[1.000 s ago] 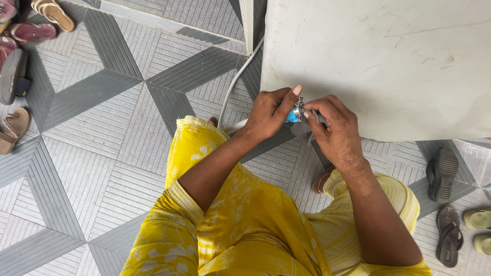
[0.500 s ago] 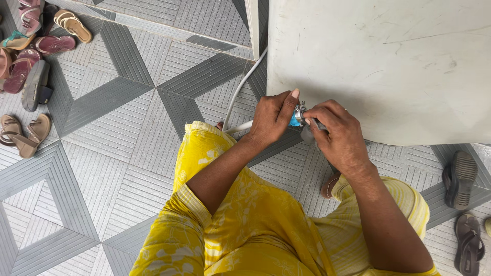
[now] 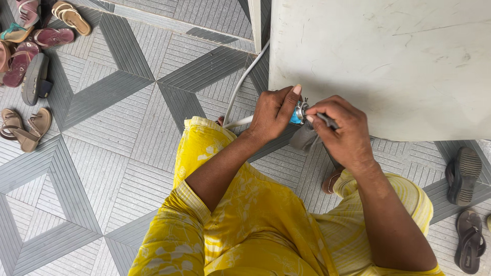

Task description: The person manipulates a blue water inlet valve and its metal ring by hand before using a grey cloth to wipe the front surface of a washing machine.

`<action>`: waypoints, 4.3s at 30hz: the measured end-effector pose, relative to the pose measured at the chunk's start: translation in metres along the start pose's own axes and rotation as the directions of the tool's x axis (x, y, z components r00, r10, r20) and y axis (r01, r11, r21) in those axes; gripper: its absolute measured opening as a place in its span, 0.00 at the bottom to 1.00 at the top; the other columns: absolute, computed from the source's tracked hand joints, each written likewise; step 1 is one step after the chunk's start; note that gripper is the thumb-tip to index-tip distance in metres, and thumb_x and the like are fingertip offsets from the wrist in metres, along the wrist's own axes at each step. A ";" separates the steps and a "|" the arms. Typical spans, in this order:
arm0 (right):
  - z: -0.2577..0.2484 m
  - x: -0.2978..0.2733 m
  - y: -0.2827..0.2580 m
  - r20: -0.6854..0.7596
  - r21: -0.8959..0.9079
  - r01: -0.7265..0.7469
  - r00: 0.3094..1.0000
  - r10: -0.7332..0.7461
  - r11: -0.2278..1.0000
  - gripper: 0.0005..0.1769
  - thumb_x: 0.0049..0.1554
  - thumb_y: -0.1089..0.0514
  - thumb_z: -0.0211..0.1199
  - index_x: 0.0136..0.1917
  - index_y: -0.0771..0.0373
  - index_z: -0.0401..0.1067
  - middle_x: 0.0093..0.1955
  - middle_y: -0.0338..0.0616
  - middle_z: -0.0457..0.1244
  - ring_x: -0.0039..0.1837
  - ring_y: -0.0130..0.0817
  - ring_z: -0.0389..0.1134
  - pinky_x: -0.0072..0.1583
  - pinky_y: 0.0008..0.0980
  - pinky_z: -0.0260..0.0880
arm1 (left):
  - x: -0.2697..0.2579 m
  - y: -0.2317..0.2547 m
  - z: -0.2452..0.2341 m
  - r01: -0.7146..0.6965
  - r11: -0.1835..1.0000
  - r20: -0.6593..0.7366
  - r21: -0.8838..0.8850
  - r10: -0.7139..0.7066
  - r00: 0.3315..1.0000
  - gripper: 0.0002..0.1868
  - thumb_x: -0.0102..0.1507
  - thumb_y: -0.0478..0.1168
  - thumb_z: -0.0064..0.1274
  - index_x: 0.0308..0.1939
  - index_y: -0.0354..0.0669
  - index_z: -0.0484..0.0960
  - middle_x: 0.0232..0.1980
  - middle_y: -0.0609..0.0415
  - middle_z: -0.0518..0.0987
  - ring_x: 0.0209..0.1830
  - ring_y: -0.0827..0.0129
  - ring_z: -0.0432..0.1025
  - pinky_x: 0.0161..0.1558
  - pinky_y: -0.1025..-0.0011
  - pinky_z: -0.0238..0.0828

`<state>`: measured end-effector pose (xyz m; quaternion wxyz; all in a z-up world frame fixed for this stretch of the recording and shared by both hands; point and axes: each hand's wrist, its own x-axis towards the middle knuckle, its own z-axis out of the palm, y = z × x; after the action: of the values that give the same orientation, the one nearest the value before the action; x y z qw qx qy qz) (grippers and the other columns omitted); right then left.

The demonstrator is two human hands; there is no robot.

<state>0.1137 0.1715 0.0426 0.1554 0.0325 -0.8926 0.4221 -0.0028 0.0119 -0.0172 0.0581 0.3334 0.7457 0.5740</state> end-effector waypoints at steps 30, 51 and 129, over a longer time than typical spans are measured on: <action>0.026 0.003 -0.008 -0.237 -0.357 0.105 0.951 -0.198 0.928 0.11 0.61 0.68 0.72 0.57 0.63 0.77 0.54 0.42 0.63 0.49 0.32 0.70 0.48 0.29 0.74 | 0.005 -0.003 -0.005 0.319 0.533 0.109 -0.784 -0.388 0.915 0.24 0.70 0.61 0.46 0.41 0.43 0.77 0.32 0.57 0.78 0.27 0.76 0.72 0.30 0.75 0.72; 0.046 0.000 0.009 -0.059 0.739 -0.206 0.929 0.366 0.641 0.12 0.60 0.67 0.64 0.58 0.66 0.72 0.51 0.40 0.68 0.50 0.19 0.67 0.54 0.21 0.70 | -0.003 -0.004 0.007 0.429 0.599 0.205 -0.676 -0.406 0.891 0.35 0.68 0.71 0.38 0.42 0.40 0.77 0.33 0.55 0.75 0.30 0.75 0.68 0.34 0.73 0.70; 0.008 -0.048 0.047 0.072 0.718 -0.250 0.955 0.287 0.650 0.19 0.65 0.55 0.64 0.66 0.67 0.70 0.58 0.37 0.68 0.62 0.24 0.67 0.65 0.29 0.69 | -0.045 0.046 0.022 -0.301 0.948 -0.094 -0.107 0.292 0.952 0.10 0.69 0.45 0.59 0.47 0.43 0.79 0.47 0.55 0.77 0.52 0.69 0.74 0.56 0.68 0.73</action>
<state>0.1487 0.1916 -0.0120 0.0877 -0.0519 -0.6464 0.7562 0.0617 0.0099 0.0033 -0.0376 0.4153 0.6529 0.6323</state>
